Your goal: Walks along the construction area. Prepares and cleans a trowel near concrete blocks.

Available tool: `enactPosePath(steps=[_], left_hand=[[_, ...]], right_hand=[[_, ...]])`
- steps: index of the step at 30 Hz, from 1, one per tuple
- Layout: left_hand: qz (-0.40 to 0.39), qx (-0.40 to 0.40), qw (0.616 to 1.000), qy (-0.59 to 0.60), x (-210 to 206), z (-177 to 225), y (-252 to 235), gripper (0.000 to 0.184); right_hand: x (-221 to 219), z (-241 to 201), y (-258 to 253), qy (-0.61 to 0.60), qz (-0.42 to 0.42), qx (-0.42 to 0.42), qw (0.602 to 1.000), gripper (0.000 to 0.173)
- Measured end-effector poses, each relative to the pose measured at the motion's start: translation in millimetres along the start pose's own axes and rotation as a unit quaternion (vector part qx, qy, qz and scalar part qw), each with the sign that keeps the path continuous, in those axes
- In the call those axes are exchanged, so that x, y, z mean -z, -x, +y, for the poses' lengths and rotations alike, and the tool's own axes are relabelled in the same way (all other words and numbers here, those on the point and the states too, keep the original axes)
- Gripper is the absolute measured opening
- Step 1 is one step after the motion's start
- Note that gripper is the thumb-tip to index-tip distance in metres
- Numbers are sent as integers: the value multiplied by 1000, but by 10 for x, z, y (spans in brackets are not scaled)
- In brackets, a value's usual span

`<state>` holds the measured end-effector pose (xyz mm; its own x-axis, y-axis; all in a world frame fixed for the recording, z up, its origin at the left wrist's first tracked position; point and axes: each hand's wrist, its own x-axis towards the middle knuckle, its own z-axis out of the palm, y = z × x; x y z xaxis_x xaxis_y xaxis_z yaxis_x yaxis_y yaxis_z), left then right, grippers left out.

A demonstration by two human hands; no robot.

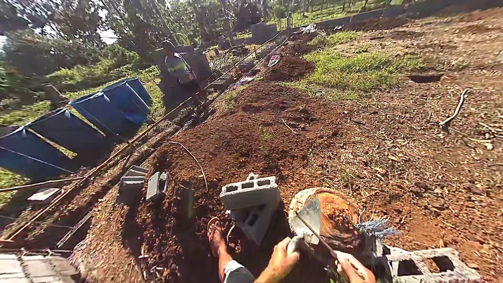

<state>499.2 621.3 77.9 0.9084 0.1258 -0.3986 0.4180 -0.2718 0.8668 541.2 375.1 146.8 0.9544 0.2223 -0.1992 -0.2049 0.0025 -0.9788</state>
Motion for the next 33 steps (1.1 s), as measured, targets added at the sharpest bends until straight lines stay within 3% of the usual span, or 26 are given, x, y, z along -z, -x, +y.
enactPosePath(steps=[4, 11, 16, 18, 20, 22, 26, 30, 31, 33], left_hand=[[35, 4, 996, -76, 225, 458, 70, 34], [97, -90, 976, -172, 262, 512, 75, 26], [87, -125, 969, -195, 280, 575, 122, 22], [83, -124, 970, -193, 286, 605, 134, 22], [80, -123, 971, -187, 288, 615, 149, 22], [79, -126, 971, -185, 299, 588, 120, 23], [85, -112, 975, -172, 318, 509, 227, 22], [74, -95, 980, -160, 299, 525, 143, 23], [75, -96, 979, -161, 322, 534, 93, 24], [81, -102, 979, -155, 339, 493, 134, 23]], right_hand=[[-66, -30, 72, -79, 27, -12, 996, 27], [-1, -50, 125, -82, 72, -46, 993, 22], [-29, -370, 126, -199, 41, 43, 978, 27], [-40, -141, 93, -143, 3, 69, 987, 33], [-4, 96, 61, 48, -36, 41, 997, 35], [17, 20, 29, 124, -30, 55, 990, 34], [-39, -160, 82, -77, -31, 120, 989, 41], [41, 174, -13, 80, -60, 48, 994, 36], [47, 44, -53, 46, -56, 53, 996, 35], [12, -133, 1, -136, -59, 46, 988, 38]])
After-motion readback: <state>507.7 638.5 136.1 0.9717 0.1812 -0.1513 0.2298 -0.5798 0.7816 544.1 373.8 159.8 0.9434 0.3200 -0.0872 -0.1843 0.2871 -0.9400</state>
